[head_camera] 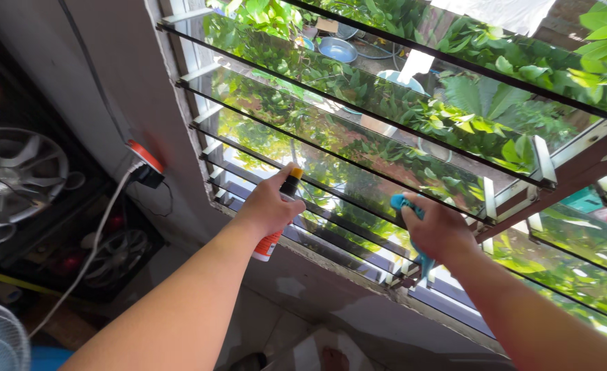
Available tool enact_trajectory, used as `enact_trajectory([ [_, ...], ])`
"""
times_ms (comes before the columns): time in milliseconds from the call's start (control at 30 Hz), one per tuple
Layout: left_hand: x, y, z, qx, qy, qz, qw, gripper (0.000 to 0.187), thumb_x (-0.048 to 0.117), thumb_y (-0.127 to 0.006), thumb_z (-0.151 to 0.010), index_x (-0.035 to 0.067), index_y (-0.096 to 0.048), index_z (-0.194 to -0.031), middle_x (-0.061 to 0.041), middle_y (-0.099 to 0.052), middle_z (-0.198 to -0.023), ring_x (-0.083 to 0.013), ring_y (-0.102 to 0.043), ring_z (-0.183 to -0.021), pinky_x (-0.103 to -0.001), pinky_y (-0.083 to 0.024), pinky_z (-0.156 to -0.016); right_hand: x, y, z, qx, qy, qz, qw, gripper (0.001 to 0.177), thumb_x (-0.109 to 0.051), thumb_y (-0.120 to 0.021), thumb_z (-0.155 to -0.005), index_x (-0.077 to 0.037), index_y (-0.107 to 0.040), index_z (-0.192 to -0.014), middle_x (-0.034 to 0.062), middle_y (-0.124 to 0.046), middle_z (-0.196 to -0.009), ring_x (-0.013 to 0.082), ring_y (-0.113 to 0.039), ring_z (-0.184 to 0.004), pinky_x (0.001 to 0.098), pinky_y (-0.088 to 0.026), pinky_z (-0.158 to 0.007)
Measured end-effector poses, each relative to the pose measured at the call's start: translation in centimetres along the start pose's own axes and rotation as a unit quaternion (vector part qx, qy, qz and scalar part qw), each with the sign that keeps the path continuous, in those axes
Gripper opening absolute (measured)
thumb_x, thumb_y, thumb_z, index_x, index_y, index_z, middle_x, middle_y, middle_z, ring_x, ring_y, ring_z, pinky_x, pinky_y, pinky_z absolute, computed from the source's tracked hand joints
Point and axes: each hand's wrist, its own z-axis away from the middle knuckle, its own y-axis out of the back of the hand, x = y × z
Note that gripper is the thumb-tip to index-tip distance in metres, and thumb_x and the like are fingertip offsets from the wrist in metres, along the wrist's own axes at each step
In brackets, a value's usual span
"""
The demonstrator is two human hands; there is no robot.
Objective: The person cleans a window with horizontal bars by spraying a cleaning solution from a bottle and wiping the glass with a blue cloth. The person systematically sprays and wipes different sections of the window panes.
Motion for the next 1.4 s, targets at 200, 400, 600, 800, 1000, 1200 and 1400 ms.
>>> enact_trajectory([
  [200,-0.5,0.3,-0.2,0.015,-0.047,-0.041,0.998,0.089,0.022,-0.072,-0.073,0.022,-0.042,-0.156,-0.007,-0.07,-0.075,-0.0166,-0.068,-0.062,-0.033,-0.057,-0.064,-3.4,-1.6,-2.1,0.034,0.05,-0.001,0.998,0.051,-0.05,-0.054,-0.094,-0.024,-0.064,-0.137,0.0158,-0.068,-0.129,0.0354,-0.064,-0.12,0.0456,-0.047,-0.104],
  [400,-0.3,0.9,0.1,0.001,-0.007,-0.051,0.999,0.091,0.023,-0.071,-0.071,0.026,-0.039,-0.157,-0.008,-0.071,-0.073,-0.0184,-0.071,-0.062,-0.035,-0.058,-0.064,-1.5,-1.7,0.6,0.062,0.159,-0.049,0.984,0.05,-0.044,-0.054,-0.094,-0.021,-0.065,-0.136,0.0176,-0.064,-0.137,0.038,-0.06,-0.126,0.0465,-0.047,-0.104],
  [600,0.1,0.4,0.4,0.016,0.01,-0.052,0.998,0.092,0.023,-0.069,-0.071,0.028,-0.039,-0.158,-0.009,-0.072,-0.071,-0.0184,-0.073,-0.062,-0.033,-0.059,-0.068,-1.3,-1.2,-2.1,0.062,0.06,0.056,0.995,0.049,-0.042,-0.055,-0.1,-0.01,-0.063,-0.135,0.0204,-0.063,-0.138,0.0382,-0.06,-0.128,0.0474,-0.047,-0.108],
  [800,0.5,0.4,0.7,0.023,0.027,-0.044,0.998,0.092,0.024,-0.07,-0.071,0.028,-0.039,-0.157,-0.011,-0.073,-0.075,-0.0205,-0.074,-0.066,-0.035,-0.06,-0.07,-2.1,-3.0,-1.4,0.021,0.172,-0.058,0.983,0.052,-0.041,-0.055,-0.091,-0.017,-0.062,-0.137,0.018,-0.064,-0.136,0.0393,-0.06,-0.125,0.0467,-0.047,-0.106],
  [1000,0.3,0.4,0.3,0.011,0.01,-0.188,0.982,0.092,0.031,-0.071,-0.074,0.026,-0.037,-0.159,-0.012,-0.075,-0.109,-0.0284,-0.071,-0.106,-0.039,-0.053,-0.097,0.5,-2.3,-4.3,0.037,0.115,0.004,0.993,0.053,-0.042,-0.055,-0.092,-0.011,-0.062,-0.135,0.0223,-0.061,-0.134,0.0405,-0.059,-0.125,0.0494,-0.045,-0.105],
  [1200,-0.4,-1.0,0.2,0.103,-0.119,-0.223,0.962,0.082,0.031,-0.078,-0.072,0.017,-0.046,-0.146,-0.007,-0.043,-0.157,-0.0282,-0.056,-0.129,-0.041,-0.047,-0.101,-5.9,-1.9,-4.8,0.012,0.107,0.067,0.992,0.052,-0.046,-0.055,-0.095,-0.018,-0.062,-0.137,0.0179,-0.065,-0.134,0.0368,-0.06,-0.127,0.0481,-0.043,-0.109],
  [1400,-0.5,-0.5,1.9,0.099,0.004,-0.154,0.983,0.08,0.031,-0.073,-0.075,0.018,-0.044,-0.149,-0.01,-0.066,-0.132,-0.0299,-0.066,-0.116,-0.041,-0.051,-0.1,-2.5,-2.1,-3.2,0.015,0.266,-0.082,0.96,0.048,-0.045,-0.057,-0.091,-0.023,-0.067,-0.132,0.0139,-0.067,-0.135,0.0351,-0.064,-0.12,0.0448,-0.048,-0.101],
])
